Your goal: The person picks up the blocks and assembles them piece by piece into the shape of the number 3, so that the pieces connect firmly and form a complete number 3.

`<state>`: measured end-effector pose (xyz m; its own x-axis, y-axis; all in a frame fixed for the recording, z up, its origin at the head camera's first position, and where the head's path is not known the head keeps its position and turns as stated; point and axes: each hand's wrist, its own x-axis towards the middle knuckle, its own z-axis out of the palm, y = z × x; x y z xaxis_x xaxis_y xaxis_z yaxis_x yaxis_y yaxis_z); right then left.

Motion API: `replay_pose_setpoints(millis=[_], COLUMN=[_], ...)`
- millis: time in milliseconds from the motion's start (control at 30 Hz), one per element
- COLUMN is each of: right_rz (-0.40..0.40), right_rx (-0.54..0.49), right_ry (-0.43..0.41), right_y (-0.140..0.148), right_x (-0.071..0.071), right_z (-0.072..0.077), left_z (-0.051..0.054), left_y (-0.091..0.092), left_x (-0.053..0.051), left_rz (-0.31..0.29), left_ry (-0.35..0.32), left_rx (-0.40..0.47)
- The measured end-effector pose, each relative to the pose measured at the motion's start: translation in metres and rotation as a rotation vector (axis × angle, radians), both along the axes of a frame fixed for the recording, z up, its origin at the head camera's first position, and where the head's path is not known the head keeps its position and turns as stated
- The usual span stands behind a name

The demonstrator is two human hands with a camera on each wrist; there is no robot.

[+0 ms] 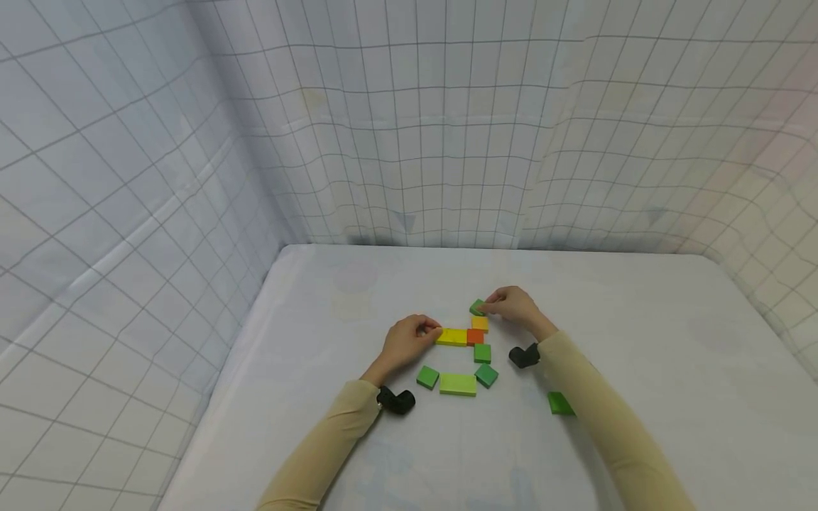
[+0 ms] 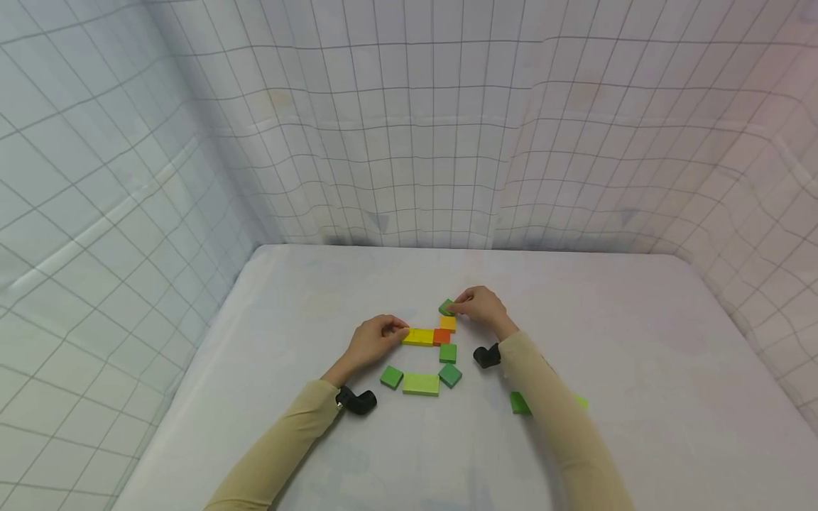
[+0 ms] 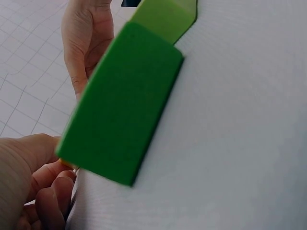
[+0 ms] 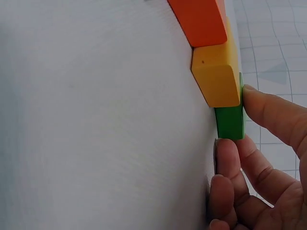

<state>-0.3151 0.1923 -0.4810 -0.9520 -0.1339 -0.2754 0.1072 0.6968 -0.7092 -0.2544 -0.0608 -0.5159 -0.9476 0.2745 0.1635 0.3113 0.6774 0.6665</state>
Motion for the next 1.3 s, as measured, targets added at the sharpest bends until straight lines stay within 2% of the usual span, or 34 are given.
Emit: replay_pose_setpoints(millis=[233,367,500,633,800,900,1033,1167,1300], right_rz=[0.018,0.033,0.096,0.218,0.418,0.516,0.590,0.640,0.659], right_rx=[0.017,-0.005,-0.034,0.022,0.132,0.112,0.042,0.057,0.109], right_ry=[0.017,0.011,-0.017,-0.060,-0.093,-0.115,-0.137,-0.050,0.049], right_y=[0.000,0.004,0.018,0.040,0.074,0.093,0.110,0.120,0.128], right_x=[0.002,0.003,0.003,0.012,0.032,0.049,0.076,0.100,0.116], right_z=[0.001,0.002,0.004,0.012,0.020,0.024,0.027,0.022,0.017], left_z=[0.002,0.002,0.001,0.000,0.003,0.004,0.003,0.002,0.000], left_y=[0.001,0.001,0.001,0.001,0.002,0.002,0.003,0.002,0.002], left_x=[0.001,0.001,0.001,0.000,0.001,0.001,0.000,0.001,0.000], left_rz=[0.003,0.003,0.000,0.001,0.004,0.005,0.007,0.010,0.009], left_ry=[-0.006,-0.008,-0.007,-0.006,-0.003,0.001,0.004,0.019,0.029], left_rx=[-0.005,-0.004,0.000,-0.008,-0.011,-0.013,-0.025,-0.020,-0.014])
